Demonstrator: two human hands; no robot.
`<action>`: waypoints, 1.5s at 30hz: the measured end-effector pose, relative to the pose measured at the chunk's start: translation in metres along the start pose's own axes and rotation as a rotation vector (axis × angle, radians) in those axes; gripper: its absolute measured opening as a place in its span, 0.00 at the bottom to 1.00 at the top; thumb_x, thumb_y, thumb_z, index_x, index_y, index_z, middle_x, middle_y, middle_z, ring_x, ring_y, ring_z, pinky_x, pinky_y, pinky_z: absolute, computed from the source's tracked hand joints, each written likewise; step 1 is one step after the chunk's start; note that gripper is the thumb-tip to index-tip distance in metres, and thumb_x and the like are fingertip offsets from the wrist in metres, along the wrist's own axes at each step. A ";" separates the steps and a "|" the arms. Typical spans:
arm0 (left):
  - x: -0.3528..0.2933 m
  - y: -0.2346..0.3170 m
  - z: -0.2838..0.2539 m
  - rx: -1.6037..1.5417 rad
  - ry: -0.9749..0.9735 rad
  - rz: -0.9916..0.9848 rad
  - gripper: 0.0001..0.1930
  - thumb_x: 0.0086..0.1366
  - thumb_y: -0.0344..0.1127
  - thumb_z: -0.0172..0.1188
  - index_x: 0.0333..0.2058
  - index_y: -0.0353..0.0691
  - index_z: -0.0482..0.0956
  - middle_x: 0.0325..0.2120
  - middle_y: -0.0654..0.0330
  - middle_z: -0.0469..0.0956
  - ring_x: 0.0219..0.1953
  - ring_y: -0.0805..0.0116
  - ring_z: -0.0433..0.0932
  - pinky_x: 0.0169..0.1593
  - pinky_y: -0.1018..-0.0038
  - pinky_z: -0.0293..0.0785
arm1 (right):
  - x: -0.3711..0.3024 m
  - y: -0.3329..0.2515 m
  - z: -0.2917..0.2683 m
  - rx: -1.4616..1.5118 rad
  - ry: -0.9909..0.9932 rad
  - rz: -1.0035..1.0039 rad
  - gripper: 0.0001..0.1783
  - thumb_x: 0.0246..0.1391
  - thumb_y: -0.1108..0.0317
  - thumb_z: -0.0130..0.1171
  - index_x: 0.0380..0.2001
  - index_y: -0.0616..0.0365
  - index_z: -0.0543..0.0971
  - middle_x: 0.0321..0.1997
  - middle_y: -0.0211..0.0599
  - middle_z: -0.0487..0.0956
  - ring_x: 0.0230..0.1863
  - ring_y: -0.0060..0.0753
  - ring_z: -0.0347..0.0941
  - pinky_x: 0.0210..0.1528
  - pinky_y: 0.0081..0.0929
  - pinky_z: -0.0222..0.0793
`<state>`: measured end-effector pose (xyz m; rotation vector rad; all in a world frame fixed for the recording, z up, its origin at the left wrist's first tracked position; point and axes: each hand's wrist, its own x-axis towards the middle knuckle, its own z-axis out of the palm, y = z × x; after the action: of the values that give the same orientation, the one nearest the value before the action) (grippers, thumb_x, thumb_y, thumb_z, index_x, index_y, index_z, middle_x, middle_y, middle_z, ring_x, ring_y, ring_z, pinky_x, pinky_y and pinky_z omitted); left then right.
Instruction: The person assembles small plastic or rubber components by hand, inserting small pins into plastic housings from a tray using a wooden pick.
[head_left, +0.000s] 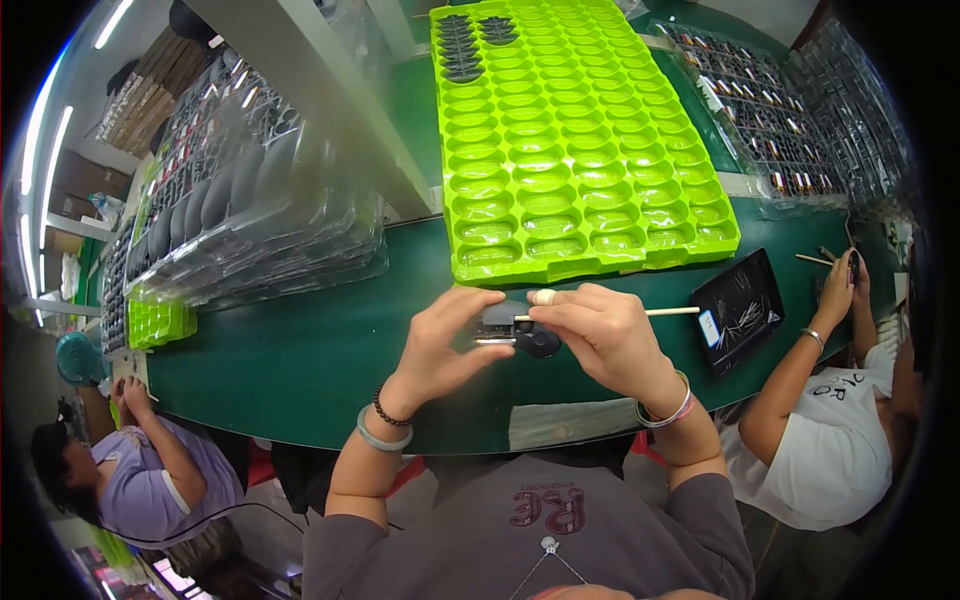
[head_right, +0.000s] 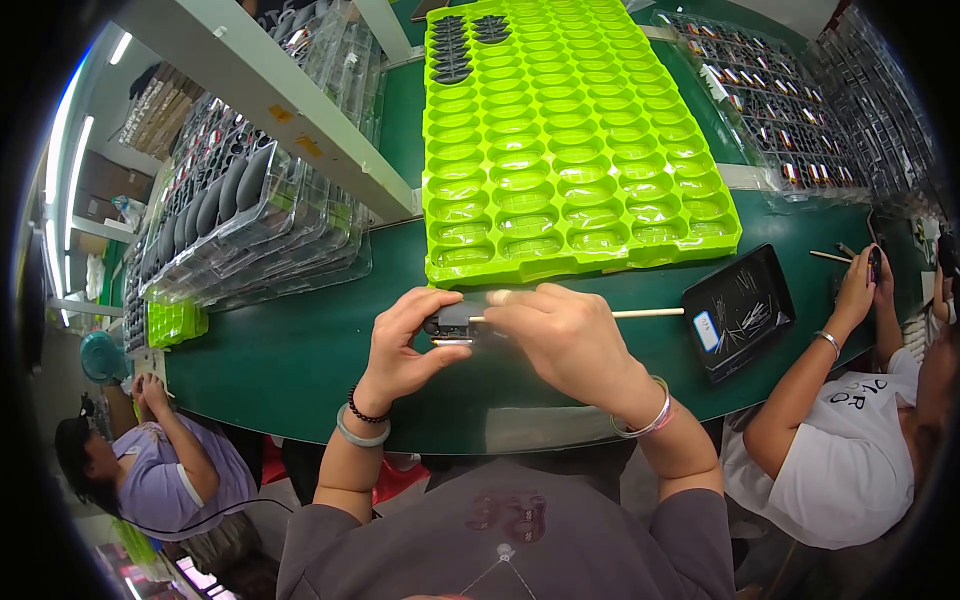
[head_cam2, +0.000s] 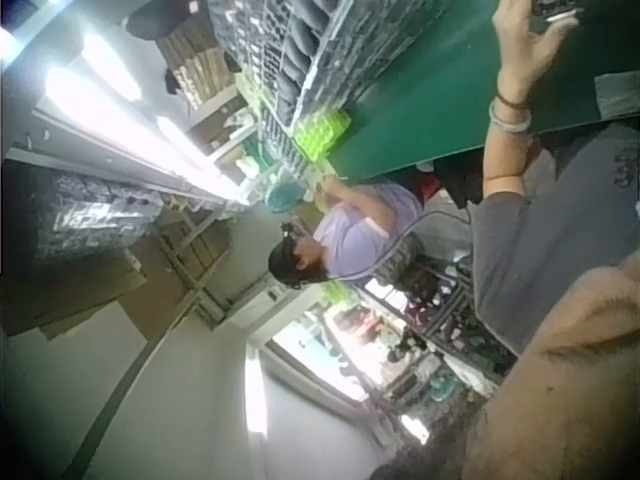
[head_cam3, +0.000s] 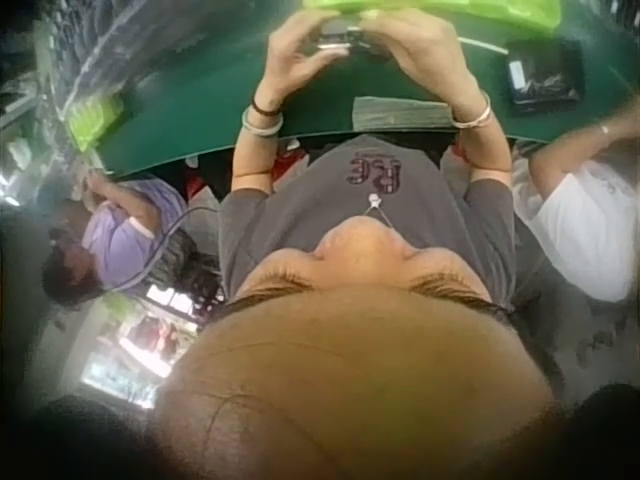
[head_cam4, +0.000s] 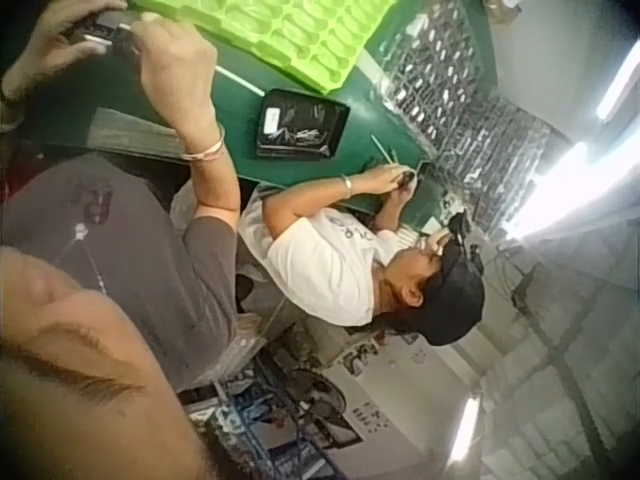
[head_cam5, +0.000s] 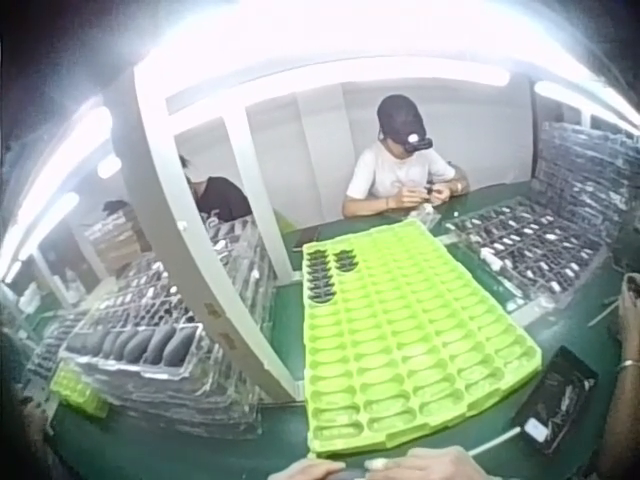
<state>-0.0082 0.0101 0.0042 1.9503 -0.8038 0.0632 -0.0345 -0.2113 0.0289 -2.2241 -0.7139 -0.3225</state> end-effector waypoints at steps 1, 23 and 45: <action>0.000 -0.001 0.000 -0.006 -0.011 -0.011 0.27 0.45 0.35 0.72 0.44 0.34 0.74 0.37 0.52 0.76 0.37 0.58 0.77 0.39 0.71 0.74 | -0.001 0.001 0.001 0.018 -0.005 0.008 0.13 0.40 0.79 0.61 0.34 0.59 0.79 0.37 0.38 0.81 0.27 0.36 0.74 0.29 0.27 0.71; 0.000 -0.011 0.002 -0.021 -0.042 -0.106 0.25 0.46 0.34 0.70 0.43 0.34 0.74 0.36 0.52 0.76 0.37 0.59 0.77 0.41 0.71 0.73 | -0.003 0.010 0.024 0.020 0.021 0.101 0.10 0.44 0.78 0.60 0.33 0.59 0.79 0.34 0.40 0.80 0.25 0.35 0.74 0.27 0.25 0.71; -0.005 -0.007 0.008 -0.152 0.018 -0.122 0.27 0.45 0.33 0.71 0.46 0.36 0.74 0.39 0.52 0.76 0.39 0.59 0.77 0.43 0.72 0.73 | -0.003 -0.010 0.000 -0.045 0.048 0.065 0.11 0.42 0.78 0.61 0.33 0.56 0.80 0.28 0.35 0.74 0.22 0.34 0.73 0.23 0.26 0.68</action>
<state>-0.0101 0.0080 -0.0073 1.8475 -0.6576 -0.0518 -0.0427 -0.2068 0.0338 -2.2689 -0.6128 -0.3608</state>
